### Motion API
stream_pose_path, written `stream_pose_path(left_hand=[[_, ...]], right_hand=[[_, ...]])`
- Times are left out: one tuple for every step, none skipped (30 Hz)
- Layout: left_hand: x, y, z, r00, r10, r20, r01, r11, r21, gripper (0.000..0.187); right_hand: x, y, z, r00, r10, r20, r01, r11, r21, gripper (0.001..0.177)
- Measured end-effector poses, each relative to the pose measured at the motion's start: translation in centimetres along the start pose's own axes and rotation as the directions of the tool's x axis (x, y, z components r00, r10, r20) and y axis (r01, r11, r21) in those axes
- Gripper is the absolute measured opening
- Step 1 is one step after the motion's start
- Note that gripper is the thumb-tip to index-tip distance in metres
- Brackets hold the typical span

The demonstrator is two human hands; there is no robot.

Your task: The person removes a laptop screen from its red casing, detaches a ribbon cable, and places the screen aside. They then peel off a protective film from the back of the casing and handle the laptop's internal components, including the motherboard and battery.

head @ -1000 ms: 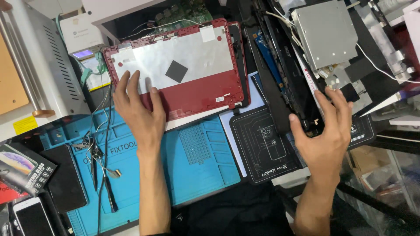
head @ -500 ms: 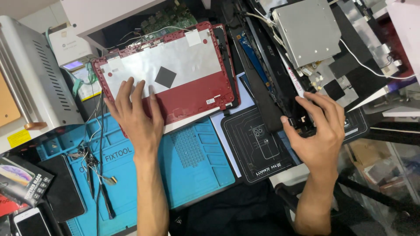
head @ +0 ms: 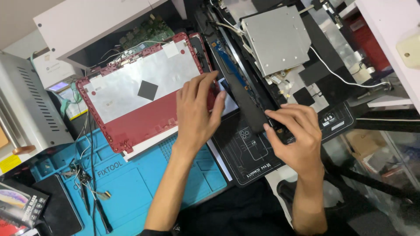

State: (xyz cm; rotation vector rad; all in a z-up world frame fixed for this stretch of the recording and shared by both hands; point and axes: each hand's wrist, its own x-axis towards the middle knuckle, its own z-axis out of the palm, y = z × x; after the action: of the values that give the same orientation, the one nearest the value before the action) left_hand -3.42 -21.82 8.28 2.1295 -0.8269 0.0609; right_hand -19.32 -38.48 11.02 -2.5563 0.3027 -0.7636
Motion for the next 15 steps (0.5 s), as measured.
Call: stream_pose_path(left_hand=[[0.6,0.8,0.4,1.0,0.007,0.004,-0.007,1.0,-0.001,0.041],[1.3,1.7,0.9,1.0,0.01,-0.015,-0.011,0.999,-0.048,0.047],[1.9,2.6,1.3,0.999,0.011,-0.031,-0.014,0.995,-0.096,0.052],[2.3,3.0,1.8,1.0,0.018,-0.026,-0.02,0.995,-0.097,0.052],[2.6,3.4,2.3,0.993,0.104,-0.051,-0.108,0.99,-0.088,0.055],[2.9,3.8,2.8,0.979,0.189,-0.076,-0.195,0.978,-0.078,0.058],[3.0,3.9,3.2,0.979,0.194,-0.07,-0.199,0.976,-0.083,0.058],[3.0,4.0,3.6,0.971,0.238,-0.015,-0.238,0.971,-0.024,0.057],[3.1,4.0,4.0,0.959,0.281,0.043,-0.282,0.959,0.035,0.056],[3.2,3.9,3.9,0.956,0.288,0.051,-0.29,0.957,0.032,0.056],[3.2,3.9,3.8,0.962,0.264,0.073,-0.265,0.964,0.013,0.053],[3.1,3.7,3.7,0.966,0.24,0.095,-0.24,0.971,-0.005,0.05],[3.1,3.7,3.7,0.964,0.243,0.107,-0.243,0.97,-0.01,0.05],[3.1,3.7,3.7,0.964,0.235,0.128,-0.236,0.972,0.0,0.049],[3.2,3.6,3.6,0.964,0.227,0.138,-0.231,0.973,0.015,0.047]], right_hand=[[0.1,0.0,-0.3,1.0,0.004,-0.006,-0.004,1.0,-0.002,0.032],[0.3,0.0,-0.6,1.0,-0.026,0.009,0.025,0.999,0.044,0.033],[0.4,0.0,-0.9,0.998,-0.055,0.024,0.053,0.995,0.09,0.033],[0.2,0.2,-1.1,0.999,-0.049,0.019,0.047,0.995,0.087,0.033],[0.0,0.3,-1.3,0.999,-0.032,0.026,0.028,0.99,0.137,0.033],[-0.2,0.5,-1.5,0.999,-0.015,0.033,0.009,0.982,0.187,0.033],[-0.9,1.2,-1.2,1.0,-0.008,0.03,0.002,0.983,0.183,0.033],[-1.7,1.8,-1.0,0.997,0.079,0.021,-0.082,0.967,0.24,0.029],[-2.4,2.4,-0.6,0.986,0.167,0.015,-0.164,0.94,0.3,0.025],[-2.7,3.1,-0.4,0.984,0.176,0.009,-0.171,0.939,0.299,0.025],[-3.1,3.6,-0.1,0.95,0.224,-0.216,-0.158,0.945,0.286,0.031],[-3.5,4.2,0.2,0.867,0.25,-0.431,-0.139,0.952,0.272,0.037],[-3.5,4.9,0.1,0.864,0.259,-0.432,-0.151,0.951,0.269,0.037],[-3.5,5.5,0.0,0.784,0.355,-0.51,-0.177,0.915,0.364,0.048],[-3.1,6.3,0.0,0.691,0.441,-0.573,-0.177,0.871,0.458,0.058]])
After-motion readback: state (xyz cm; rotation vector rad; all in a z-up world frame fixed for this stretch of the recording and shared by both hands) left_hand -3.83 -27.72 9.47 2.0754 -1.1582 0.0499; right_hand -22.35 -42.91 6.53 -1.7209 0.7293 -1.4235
